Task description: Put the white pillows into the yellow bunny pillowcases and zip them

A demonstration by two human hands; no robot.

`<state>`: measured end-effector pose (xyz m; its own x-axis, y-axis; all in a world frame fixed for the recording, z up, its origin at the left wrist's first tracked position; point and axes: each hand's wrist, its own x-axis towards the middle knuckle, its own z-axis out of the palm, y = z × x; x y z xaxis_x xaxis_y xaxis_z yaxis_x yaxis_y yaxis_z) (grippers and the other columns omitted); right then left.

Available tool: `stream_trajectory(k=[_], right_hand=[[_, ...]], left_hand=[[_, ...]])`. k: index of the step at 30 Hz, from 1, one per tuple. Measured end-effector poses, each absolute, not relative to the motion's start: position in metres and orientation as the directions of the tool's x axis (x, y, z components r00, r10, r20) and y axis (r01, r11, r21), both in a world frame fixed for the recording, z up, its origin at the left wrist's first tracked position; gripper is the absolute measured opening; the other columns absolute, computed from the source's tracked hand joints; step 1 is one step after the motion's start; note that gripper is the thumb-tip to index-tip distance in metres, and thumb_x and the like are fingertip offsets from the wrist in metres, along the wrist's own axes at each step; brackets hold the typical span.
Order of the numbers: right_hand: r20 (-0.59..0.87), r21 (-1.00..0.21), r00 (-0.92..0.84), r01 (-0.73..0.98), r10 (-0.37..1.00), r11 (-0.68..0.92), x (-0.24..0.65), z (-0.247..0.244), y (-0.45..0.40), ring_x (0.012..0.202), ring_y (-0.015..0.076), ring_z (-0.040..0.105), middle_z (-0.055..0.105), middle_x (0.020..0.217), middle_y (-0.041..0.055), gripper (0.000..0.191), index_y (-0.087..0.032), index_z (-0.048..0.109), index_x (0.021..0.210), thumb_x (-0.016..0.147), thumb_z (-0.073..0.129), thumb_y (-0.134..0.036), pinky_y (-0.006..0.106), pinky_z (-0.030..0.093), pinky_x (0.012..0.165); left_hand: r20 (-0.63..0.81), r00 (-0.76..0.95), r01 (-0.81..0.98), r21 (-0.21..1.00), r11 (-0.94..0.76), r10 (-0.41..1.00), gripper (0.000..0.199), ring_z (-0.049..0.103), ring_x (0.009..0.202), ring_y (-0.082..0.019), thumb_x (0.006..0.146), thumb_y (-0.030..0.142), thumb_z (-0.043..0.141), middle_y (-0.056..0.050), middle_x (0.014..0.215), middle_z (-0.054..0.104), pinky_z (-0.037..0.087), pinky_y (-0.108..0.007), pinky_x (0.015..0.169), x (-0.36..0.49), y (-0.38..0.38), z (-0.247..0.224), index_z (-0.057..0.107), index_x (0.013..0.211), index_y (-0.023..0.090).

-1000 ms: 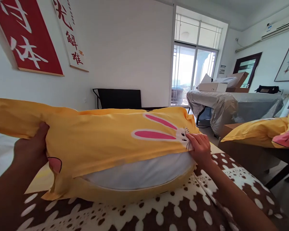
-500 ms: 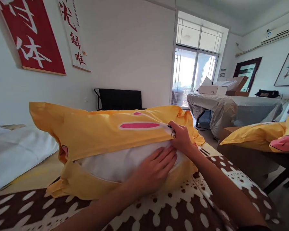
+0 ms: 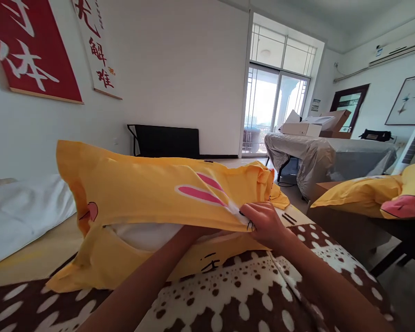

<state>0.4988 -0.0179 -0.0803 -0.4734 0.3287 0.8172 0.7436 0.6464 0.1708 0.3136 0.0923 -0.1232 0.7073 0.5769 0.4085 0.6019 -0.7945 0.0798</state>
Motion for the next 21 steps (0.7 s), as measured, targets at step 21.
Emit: stream_trajectory(k=[21], right_hand=[[0.559, 0.292, -0.606, 0.782, 0.565, 0.550, 0.533, -0.105, 0.029, 0.082, 0.0185, 0.050, 0.059, 0.091, 0.0061, 0.019, -0.018, 0.059, 0.071, 0.061, 0.051, -0.003, 0.032, 0.038, 0.076]], left_hand=[[0.610, 0.762, 0.554, -0.438, -0.708, 0.218, 0.017, 0.054, 0.099, -0.029, 0.078, 0.030, 0.058, -0.013, 0.098, 0.063, 0.042, -0.045, 0.091, 0.200, 0.037, -0.153, 0.061, 0.082, 0.014]])
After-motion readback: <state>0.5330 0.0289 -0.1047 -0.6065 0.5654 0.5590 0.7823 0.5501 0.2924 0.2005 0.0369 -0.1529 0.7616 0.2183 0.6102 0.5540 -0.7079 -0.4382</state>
